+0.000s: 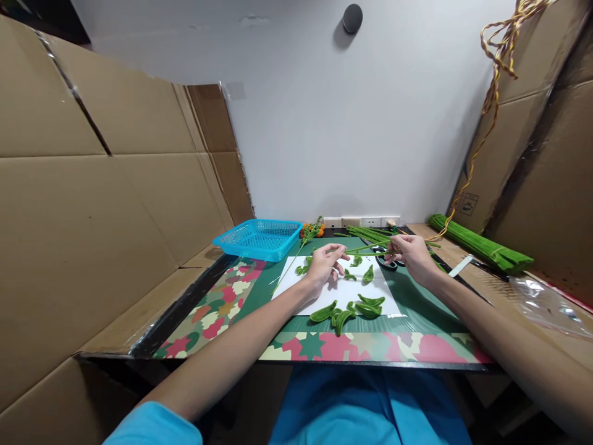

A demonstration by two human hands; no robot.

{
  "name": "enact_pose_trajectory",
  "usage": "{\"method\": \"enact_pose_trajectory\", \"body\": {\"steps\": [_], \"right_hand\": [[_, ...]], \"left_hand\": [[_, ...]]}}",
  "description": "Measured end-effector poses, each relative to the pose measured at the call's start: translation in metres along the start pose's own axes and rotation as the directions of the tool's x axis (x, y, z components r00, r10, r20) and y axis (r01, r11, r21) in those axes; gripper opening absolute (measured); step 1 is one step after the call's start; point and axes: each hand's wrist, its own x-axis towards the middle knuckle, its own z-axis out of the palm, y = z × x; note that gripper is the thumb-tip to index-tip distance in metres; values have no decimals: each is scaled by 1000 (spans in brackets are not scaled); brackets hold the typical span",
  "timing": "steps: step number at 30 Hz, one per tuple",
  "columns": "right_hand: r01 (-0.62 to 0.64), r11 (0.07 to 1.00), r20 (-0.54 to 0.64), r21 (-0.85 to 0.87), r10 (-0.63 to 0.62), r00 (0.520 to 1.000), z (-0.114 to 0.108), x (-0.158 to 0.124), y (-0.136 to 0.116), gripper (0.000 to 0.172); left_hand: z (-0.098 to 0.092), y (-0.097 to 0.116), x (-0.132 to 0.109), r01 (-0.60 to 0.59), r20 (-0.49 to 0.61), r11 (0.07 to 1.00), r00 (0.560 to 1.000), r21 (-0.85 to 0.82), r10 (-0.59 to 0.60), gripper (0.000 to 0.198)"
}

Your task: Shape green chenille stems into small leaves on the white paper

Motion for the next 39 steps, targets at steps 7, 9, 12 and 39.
{"method": "enact_pose_trajectory", "body": {"steps": [7,9,12,39], "right_hand": [[-13,1000,-9,14,13,1000,1,-2,-1,29],[-6,1000,-9,22,6,1000,2,-2,-1,29],[9,1000,-2,27,-9,1000,1,-3,-1,31],[3,999,-42,39,-1,999,-3,-1,2,35]], "left_hand": [[-1,-1,0,5,4,1000,1000,11,-5,39],[0,-1,-1,22,-2,1000,1000,2,-22,39],[3,0,-3,36,-17,999,999,0,-36,37],[5,-4,-4,14,36,999,999,33,-15,40]]}}
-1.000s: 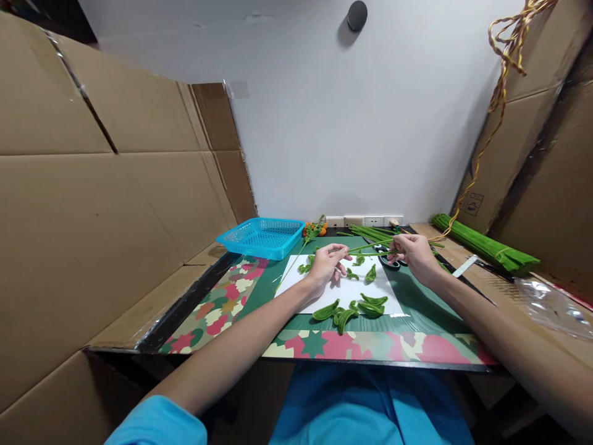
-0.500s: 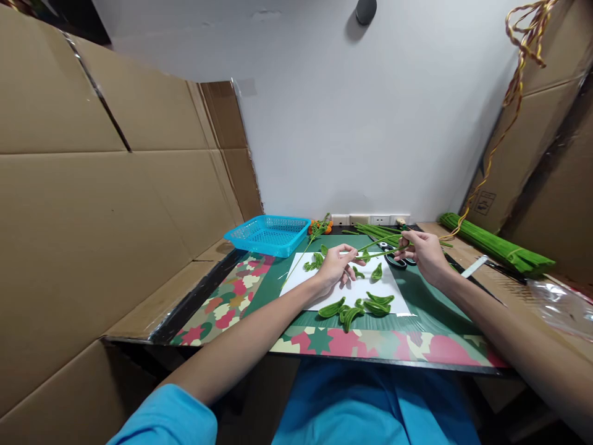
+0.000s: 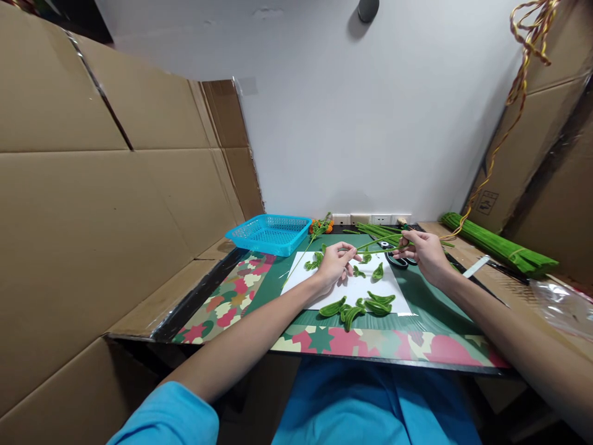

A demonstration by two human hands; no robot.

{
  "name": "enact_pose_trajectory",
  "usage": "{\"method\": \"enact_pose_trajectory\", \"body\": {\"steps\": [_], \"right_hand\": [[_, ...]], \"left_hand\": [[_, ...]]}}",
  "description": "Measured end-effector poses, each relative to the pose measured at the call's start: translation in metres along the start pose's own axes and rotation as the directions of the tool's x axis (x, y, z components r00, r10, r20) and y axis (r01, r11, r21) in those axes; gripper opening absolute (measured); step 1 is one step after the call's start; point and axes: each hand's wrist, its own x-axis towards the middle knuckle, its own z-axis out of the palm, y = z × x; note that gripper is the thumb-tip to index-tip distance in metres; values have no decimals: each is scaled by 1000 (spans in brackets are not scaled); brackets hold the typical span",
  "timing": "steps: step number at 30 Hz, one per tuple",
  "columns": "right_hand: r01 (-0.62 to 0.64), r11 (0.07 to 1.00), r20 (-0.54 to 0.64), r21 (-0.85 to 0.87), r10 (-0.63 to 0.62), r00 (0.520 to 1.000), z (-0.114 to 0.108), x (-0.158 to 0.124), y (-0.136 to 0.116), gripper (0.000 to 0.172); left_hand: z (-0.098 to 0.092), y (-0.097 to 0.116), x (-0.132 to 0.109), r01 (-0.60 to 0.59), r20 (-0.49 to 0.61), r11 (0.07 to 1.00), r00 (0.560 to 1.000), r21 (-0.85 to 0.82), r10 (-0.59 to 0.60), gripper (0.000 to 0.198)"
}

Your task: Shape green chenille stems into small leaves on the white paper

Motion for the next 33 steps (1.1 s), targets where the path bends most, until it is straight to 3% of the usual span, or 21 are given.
{"method": "enact_pose_trajectory", "body": {"steps": [9,14,16,18,20,22,24,28,33], "right_hand": [[26,999,4,-35,-26,1000,1,-1,0,43],[121,988,10,-95,-120,993,2,-3,0,49],[222,951,36,-213,-219,975,1,-5,0,47],[393,800,95,-453,-395,914,0,-8,-2,40],[559,499,256,-662,-550,795,-1,-10,-2,36],[671,216,455,-710,-587,670,-1,-11,0,41],[745,66,606,-663,-536,587,0,-11,3,50],[798,-4,720,-603,-434,542,2,-11,9,53],[834,43,755,-550,-402,519,1,-12,4,27]], "left_hand": [[-1,0,1,-3,-31,1000,1000,-1,3,33],[-2,1,2,13,-82,1000,997,-6,-13,33],[-2,3,2,21,-98,1000,995,-15,-22,32],[-2,3,2,17,-110,1000,994,-8,-18,31],[-2,3,1,6,-115,1000,993,19,-4,30],[-2,2,1,-6,-109,999,994,50,12,30],[-2,1,1,-20,-85,998,996,65,25,30],[0,1,-1,-29,7,998,1000,54,28,32],[1,1,-5,-24,100,999,995,24,22,38]]}}
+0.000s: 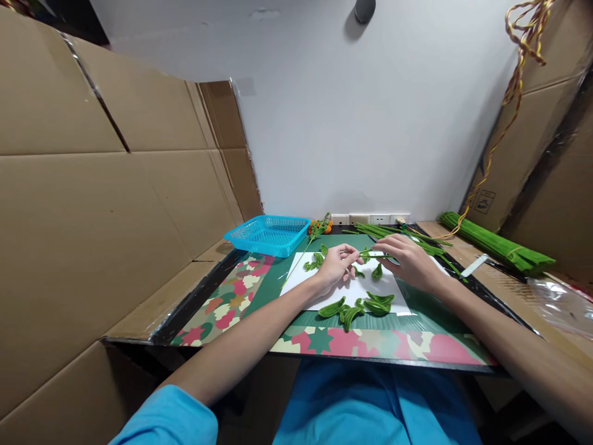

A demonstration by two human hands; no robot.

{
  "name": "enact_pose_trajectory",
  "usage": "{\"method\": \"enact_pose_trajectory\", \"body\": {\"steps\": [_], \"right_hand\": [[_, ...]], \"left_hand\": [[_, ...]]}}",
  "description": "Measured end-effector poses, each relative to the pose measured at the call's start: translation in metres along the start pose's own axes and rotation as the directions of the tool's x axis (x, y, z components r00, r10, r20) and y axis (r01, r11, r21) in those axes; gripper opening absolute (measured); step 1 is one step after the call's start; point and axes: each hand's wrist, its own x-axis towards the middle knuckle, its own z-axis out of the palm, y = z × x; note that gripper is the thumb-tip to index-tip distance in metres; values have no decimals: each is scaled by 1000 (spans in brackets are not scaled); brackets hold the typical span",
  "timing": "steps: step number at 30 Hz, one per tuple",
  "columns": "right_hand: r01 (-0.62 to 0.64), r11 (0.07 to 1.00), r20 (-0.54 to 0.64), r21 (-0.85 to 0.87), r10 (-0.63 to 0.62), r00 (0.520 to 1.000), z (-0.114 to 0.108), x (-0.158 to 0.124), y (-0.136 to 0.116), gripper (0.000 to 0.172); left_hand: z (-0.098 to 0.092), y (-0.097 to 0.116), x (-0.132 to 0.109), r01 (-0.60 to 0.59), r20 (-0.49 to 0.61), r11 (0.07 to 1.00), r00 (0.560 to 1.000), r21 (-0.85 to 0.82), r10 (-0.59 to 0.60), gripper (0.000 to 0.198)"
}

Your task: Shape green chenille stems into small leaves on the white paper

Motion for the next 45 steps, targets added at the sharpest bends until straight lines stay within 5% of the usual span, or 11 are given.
{"method": "enact_pose_trajectory", "body": {"steps": [12,32,45], "right_hand": [[-33,999,50,4,33,998,-1,-3,0,23],[9,1000,-58,-30,-11,998,0,-3,0,26],[6,1000,-68,-19,-7,998,2,-3,0,21]], "left_hand": [[-1,-1,2,23,36,1000,999,-20,-22,43],[-2,9,0,86,23,994,996,-62,-85,34],[-1,0,0,24,66,999,998,32,-26,40]]}}
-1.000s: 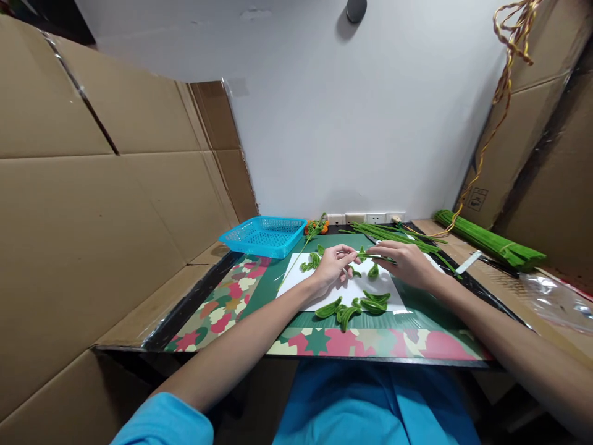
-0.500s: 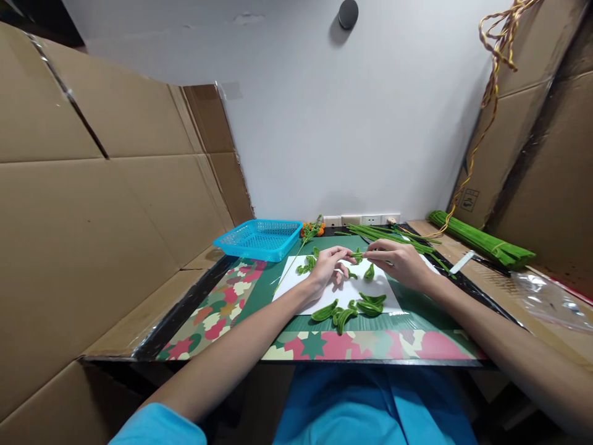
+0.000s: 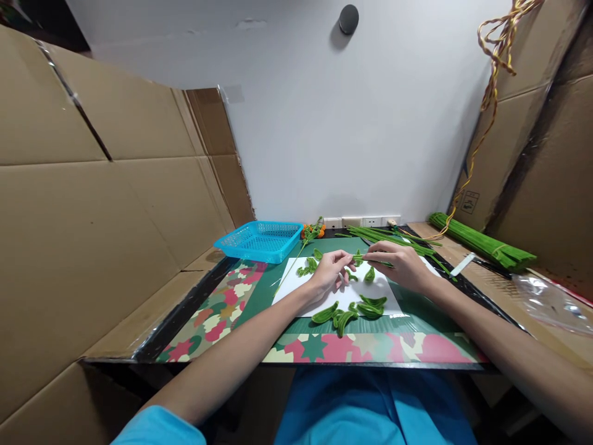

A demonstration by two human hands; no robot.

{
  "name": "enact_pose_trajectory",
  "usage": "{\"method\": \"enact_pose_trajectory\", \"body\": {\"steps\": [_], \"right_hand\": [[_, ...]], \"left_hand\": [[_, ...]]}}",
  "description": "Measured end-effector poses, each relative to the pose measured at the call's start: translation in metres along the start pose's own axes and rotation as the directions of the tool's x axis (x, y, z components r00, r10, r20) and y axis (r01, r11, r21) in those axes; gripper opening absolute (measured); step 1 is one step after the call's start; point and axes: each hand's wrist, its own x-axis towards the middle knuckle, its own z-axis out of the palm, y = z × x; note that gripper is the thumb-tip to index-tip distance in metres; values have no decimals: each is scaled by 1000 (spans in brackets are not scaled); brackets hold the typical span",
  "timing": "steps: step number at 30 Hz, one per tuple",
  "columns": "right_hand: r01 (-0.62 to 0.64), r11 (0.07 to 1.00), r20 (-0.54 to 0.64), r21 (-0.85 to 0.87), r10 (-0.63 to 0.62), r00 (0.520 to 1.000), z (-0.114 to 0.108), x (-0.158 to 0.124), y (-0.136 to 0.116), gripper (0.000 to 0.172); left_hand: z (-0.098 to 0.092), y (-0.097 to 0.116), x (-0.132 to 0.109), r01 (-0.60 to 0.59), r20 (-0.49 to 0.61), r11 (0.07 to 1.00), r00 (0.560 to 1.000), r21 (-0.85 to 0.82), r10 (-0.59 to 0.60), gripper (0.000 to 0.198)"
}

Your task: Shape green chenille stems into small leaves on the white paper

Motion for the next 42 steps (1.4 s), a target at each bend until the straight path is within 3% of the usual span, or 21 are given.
{"method": "enact_pose_trajectory", "body": {"steps": [17,24,33,39,42], "right_hand": [[19,999,34,43,-20,999,-4,3,-5,23],[6,998,22,66,-8,1000,-4,4,-5,24],[-10,998,-4,61,10,1000,-4,3,-3,27],[-4,997,-18,74,5,1000,-7,3,-5,19],[1,994,-34,109,2,999,-5,2,-7,24]], "left_hand": [[3,3,-4,31,-13,999,999,14,-31,44],[3,8,-2,-44,-117,998,992,36,48,40],[-7,8,6,-128,-298,992,947,3,124,38],[-6,7,5,-70,-250,997,966,-21,62,39],[-3,6,3,-20,-200,999,980,-26,15,40]]}}
